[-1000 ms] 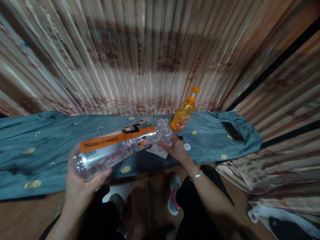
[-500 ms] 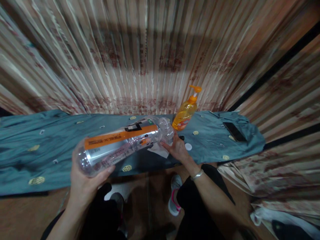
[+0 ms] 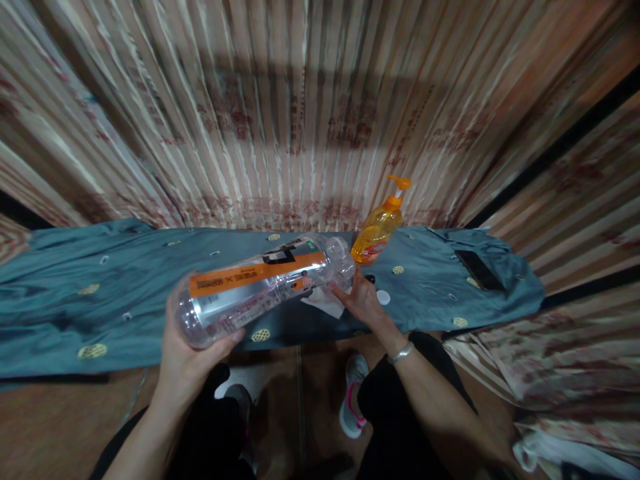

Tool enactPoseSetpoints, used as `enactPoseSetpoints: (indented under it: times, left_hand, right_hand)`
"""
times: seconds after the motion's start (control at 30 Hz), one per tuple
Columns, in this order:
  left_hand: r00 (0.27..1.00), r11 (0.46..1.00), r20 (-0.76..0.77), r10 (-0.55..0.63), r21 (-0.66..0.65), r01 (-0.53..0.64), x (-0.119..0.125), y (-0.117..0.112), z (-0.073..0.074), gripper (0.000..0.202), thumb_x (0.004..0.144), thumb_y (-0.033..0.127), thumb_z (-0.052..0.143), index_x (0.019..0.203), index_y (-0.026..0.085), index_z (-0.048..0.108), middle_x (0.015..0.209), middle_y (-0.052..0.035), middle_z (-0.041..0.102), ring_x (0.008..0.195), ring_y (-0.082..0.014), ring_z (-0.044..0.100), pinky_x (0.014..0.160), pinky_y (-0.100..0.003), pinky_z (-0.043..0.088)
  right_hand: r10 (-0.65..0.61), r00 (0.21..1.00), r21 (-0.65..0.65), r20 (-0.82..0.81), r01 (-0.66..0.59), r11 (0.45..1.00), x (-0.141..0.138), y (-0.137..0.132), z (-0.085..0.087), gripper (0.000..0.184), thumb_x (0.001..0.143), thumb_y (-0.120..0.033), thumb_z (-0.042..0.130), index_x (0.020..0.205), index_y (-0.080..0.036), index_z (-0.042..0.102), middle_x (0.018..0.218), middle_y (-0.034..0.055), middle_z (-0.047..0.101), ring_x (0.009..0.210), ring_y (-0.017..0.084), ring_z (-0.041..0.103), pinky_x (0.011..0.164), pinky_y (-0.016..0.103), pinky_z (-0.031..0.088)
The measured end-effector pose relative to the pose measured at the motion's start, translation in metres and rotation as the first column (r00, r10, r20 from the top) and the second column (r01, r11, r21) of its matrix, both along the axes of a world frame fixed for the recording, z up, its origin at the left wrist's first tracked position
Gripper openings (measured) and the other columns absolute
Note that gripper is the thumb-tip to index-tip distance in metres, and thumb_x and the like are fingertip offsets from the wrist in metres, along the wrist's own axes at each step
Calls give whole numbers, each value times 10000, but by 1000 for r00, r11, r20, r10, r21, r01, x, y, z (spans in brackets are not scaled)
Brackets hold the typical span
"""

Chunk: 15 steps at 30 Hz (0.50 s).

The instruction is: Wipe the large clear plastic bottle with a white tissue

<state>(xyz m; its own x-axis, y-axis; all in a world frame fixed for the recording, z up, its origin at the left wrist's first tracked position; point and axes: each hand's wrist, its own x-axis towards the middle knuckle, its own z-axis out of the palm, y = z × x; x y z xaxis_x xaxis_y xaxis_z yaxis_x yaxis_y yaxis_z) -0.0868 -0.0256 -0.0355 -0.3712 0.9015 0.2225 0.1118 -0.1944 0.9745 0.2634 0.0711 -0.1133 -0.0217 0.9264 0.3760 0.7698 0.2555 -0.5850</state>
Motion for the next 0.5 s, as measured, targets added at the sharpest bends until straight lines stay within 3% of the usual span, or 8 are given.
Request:
enactPoseSetpoints:
  times: [0.23,0.4,0.5]
  left_hand:
    - [998,998,14,-61,-23,61,-3,-1,-1,1303,454,431,1170,1623,273,615,1688,-148,690,1598,-470,628,1356,-596,500]
    - [999,999,-44,11,40,-9,8,-3,8,1251,503,541,1145,1608,243,641,1683,-162,696,1596,-484,630,1389,-637,445]
    - [995,999,-96,-29,17,31,5,-1,9,1289,474,473,1158,1626,255,621,1672,-160,701,1575,-482,653,1365,-625,489]
  right_hand:
    - [-15,1000,-18,21,15,1000,1,1,0,699,960,-385,866,1589,-194,630,1253,211,881,1147,424,876,1014,591,714]
    - [-9,1000,-47,-17,8,999,0,-1,4,668,958,-374,852,1576,-216,656,1246,201,884,1153,425,873,1035,598,712]
    - [-11,1000,-44,-29,10,999,0,-1,6,700,949,-380,861,1591,-205,645,1233,206,890,1154,429,874,1028,599,716]
